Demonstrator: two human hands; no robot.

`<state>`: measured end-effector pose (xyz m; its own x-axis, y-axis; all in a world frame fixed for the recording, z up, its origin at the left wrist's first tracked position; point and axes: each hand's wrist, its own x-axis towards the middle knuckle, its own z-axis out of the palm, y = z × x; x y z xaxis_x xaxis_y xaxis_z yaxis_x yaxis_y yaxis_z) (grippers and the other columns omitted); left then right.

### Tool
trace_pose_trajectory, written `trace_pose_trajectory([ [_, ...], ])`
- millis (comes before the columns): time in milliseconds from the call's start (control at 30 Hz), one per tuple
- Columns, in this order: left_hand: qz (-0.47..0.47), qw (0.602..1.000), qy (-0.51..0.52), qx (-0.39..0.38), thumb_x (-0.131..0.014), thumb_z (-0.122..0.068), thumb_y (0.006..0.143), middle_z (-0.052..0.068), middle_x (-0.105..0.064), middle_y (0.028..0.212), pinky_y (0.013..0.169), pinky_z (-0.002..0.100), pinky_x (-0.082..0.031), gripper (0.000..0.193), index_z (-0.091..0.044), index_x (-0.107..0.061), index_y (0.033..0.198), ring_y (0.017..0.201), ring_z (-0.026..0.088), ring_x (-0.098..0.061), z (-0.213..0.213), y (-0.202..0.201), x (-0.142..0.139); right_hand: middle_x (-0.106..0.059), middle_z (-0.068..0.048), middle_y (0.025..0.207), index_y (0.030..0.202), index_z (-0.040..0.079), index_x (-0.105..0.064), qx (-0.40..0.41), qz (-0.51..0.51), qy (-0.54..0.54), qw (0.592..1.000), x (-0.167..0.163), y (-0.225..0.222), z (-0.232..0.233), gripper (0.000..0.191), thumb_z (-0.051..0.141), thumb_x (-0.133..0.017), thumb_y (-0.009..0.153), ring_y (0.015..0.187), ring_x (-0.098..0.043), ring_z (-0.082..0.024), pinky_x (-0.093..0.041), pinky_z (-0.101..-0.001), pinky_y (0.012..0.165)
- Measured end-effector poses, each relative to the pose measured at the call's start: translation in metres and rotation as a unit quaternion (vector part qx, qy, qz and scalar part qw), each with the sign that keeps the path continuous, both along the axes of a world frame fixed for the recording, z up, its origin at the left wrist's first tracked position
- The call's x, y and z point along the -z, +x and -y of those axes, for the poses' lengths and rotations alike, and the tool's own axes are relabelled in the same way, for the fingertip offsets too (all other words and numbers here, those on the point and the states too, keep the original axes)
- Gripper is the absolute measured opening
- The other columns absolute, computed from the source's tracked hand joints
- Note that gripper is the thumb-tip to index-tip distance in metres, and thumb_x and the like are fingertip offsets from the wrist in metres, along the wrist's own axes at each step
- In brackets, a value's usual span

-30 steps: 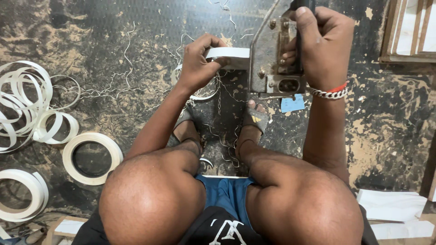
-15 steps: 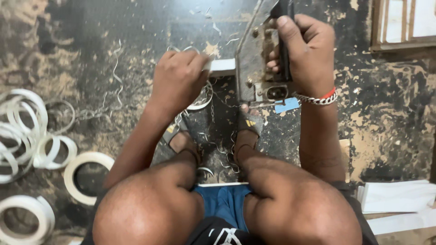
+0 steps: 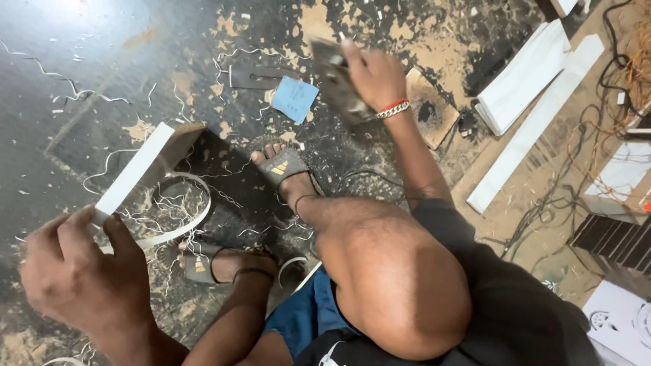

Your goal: The person applies white edge banding to the edges of rectangular wood pieces. They use a handheld iron to press the banding onto the edges, then smooth and trim the edges by hand. The person handles multiple wood pieces one at a time, aligning and pressing the banding along each edge.

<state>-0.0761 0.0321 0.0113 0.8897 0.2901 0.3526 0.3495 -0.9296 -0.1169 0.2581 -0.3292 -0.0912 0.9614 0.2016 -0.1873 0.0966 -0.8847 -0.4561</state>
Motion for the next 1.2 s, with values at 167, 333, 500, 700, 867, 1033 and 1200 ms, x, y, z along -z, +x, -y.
trace_pose_trajectory([
  [167, 0.013, 0.998, -0.061, -0.012, -0.067, -0.006, 0.098, 0.007, -0.07, 0.112, 0.079, 0.029, -0.047, 0.01, -0.01, -0.067, 0.107, 0.091, 0.019, -0.065, 0.011, 0.004, -0.009, -0.071, -0.03, 0.086, 0.087, -0.004, -0.075, 0.08, 0.132, -0.197, 0.968, 0.085, 0.014, 0.08, 0.064, 0.06, -0.066, 0.09, 0.082, -0.07, -0.047, -0.056, -0.0545, 0.073],
  [333, 0.068, 0.984, -0.16, -0.028, -0.076, -0.009, 0.098, 0.014, -0.069, 0.109, 0.085, 0.043, -0.049, 0.02, -0.004, -0.071, 0.117, 0.096, 0.033, -0.065, 0.025, 0.014, -0.021, -0.071, -0.03, 0.09, 0.092, -0.002, -0.077, 0.106, 0.107, -0.23, 0.962, 0.087, 0.015, 0.12, 0.051, 0.047, -0.062, 0.097, 0.083, -0.069, -0.05, -0.055, -0.0592, 0.076],
  [500, 0.122, 0.975, -0.183, -0.013, -0.07, -0.005, 0.097, 0.011, -0.067, 0.108, 0.087, 0.041, -0.051, 0.009, -0.005, -0.067, 0.106, 0.097, 0.031, -0.065, 0.023, 0.025, -0.028, -0.075, -0.017, 0.1, 0.107, 0.002, -0.074, -0.082, 0.316, -0.092, 0.941, 0.004, 0.01, 0.011, 0.039, 0.038, -0.077, 0.093, 0.087, -0.074, -0.035, -0.058, -0.05, 0.078],
  [700, 0.121, 0.98, -0.16, 0.002, -0.067, -0.003, 0.093, 0.011, -0.066, 0.099, 0.079, 0.04, -0.05, 0.004, -0.002, -0.066, 0.097, 0.089, 0.028, -0.066, 0.018, 0.026, -0.029, -0.065, -0.018, 0.124, 0.133, 0.001, -0.064, -0.543, 0.194, 0.168, 0.8, -0.128, -0.068, -0.16, 0.061, 0.023, -0.09, 0.082, 0.111, -0.067, -0.033, -0.055, -0.0401, 0.094],
  [867, 0.139, 0.976, -0.169, -0.005, -0.067, -0.005, 0.093, 0.01, -0.066, 0.099, 0.078, 0.04, -0.049, 0.006, -0.003, -0.068, 0.099, 0.087, 0.026, -0.065, 0.014, 0.026, -0.028, -0.068, -0.014, 0.116, 0.126, 0.003, -0.067, -0.566, 0.164, 0.127, 0.798, -0.161, -0.092, -0.213, 0.041, 0.017, -0.086, 0.092, 0.1, -0.071, -0.028, -0.059, -0.0356, 0.085],
  [1033, 0.141, 0.975, -0.173, 0.007, -0.067, -0.006, 0.096, 0.009, -0.066, 0.096, 0.079, 0.04, -0.049, 0.004, -0.004, -0.068, 0.098, 0.086, 0.026, -0.065, 0.008, 0.028, -0.029, -0.07, -0.015, 0.112, 0.125, 0.0, -0.067, -0.538, 0.149, 0.191, 0.807, -0.144, -0.088, -0.207, 0.034, 0.012, -0.082, 0.097, 0.096, -0.072, -0.028, -0.059, -0.0353, 0.083],
  [1200, 0.144, 0.974, -0.176, 0.02, -0.067, -0.008, 0.097, 0.008, -0.067, 0.095, 0.078, 0.04, -0.047, 0.003, -0.005, -0.068, 0.098, 0.086, 0.026, -0.066, 0.005, 0.029, -0.032, -0.072, -0.014, 0.109, 0.117, 0.001, -0.068, -0.533, 0.147, 0.211, 0.806, -0.134, -0.083, -0.203, 0.026, 0.009, -0.082, 0.097, 0.096, -0.073, -0.027, -0.06, -0.035, 0.083],
])
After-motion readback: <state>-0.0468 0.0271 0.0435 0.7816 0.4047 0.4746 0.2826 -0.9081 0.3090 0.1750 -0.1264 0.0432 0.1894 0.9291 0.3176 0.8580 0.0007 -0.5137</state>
